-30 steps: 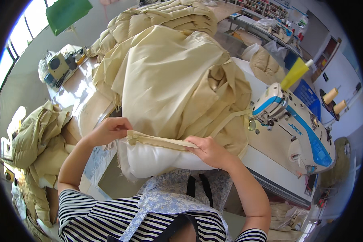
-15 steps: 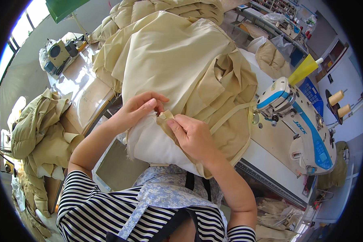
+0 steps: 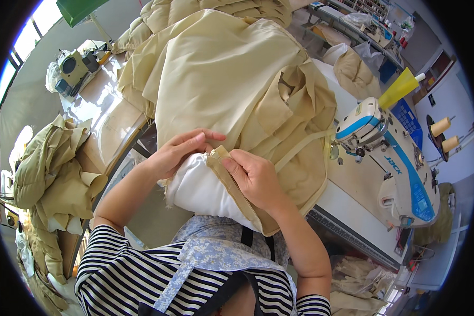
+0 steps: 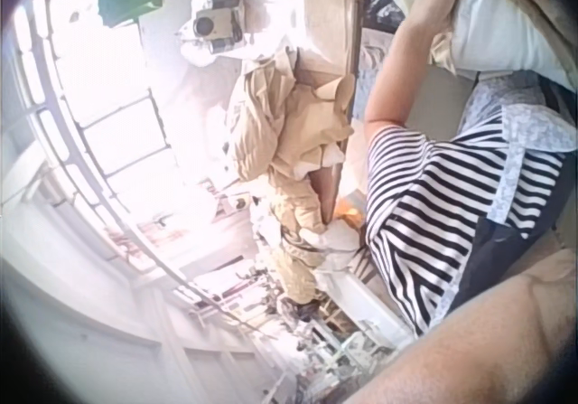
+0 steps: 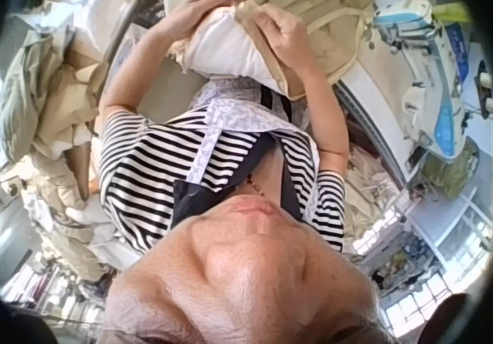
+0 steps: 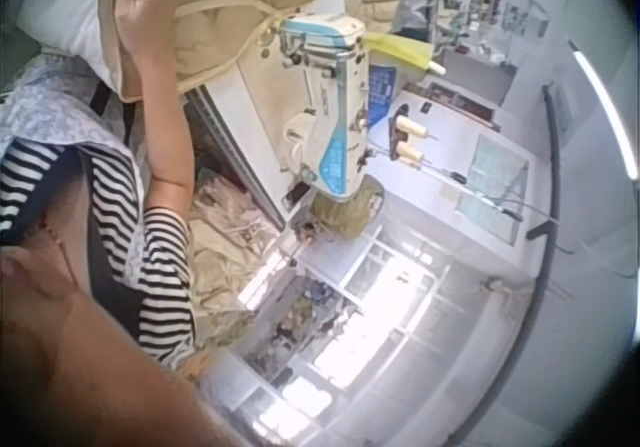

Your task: The person sews a zipper onto a beige fabric item using a sewing machine. They align the zipper, guide the fabric under the needle, and trim excess thread with scissors. The person repeats this process on multiple items.

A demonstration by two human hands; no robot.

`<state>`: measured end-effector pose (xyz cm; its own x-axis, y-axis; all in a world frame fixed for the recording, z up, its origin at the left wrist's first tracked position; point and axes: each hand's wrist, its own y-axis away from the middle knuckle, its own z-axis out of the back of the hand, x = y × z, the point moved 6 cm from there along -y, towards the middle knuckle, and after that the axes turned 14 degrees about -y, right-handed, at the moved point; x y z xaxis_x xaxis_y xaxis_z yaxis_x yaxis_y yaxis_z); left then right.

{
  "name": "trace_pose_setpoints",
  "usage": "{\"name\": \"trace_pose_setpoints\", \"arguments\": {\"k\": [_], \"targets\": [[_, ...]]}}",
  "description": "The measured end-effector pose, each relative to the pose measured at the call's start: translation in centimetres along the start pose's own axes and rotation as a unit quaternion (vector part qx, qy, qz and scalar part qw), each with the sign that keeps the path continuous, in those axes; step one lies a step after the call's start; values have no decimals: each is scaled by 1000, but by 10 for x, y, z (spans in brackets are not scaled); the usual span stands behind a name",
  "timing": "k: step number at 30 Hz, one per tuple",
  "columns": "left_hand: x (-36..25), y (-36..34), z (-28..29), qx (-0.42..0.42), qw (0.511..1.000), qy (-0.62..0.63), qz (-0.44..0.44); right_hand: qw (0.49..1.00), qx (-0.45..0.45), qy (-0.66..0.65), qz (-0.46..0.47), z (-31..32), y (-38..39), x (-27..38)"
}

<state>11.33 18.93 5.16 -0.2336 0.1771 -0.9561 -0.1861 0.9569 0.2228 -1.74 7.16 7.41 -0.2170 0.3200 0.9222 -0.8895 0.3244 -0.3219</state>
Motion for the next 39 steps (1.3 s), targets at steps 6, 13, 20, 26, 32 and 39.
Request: {"name": "trace_pose_setpoints", "arguments": {"k": [6, 13, 20, 26, 32, 39], "targets": [[3, -14, 0, 109, 982, -149, -37, 993, 49, -23, -103, 0, 3, -12], [4, -11, 2, 134, 979, -147, -34, 986, 146, -32, -69, -6, 11, -11], [4, -4, -12, 210, 969, -108, -78, 971, 169, -129, -112, -9, 21, -28], [17, 0, -19, 172, 981, -37, -81, 950, 173, -226, -130, -11, 25, -35], [16, 0, -14, 109, 982, -95, -123, 982, 177, 23, -66, -3, 15, -18], [5, 22, -23, -41, 960, -223, -167, 987, 89, 116, 60, -6, 14, 14]]}}
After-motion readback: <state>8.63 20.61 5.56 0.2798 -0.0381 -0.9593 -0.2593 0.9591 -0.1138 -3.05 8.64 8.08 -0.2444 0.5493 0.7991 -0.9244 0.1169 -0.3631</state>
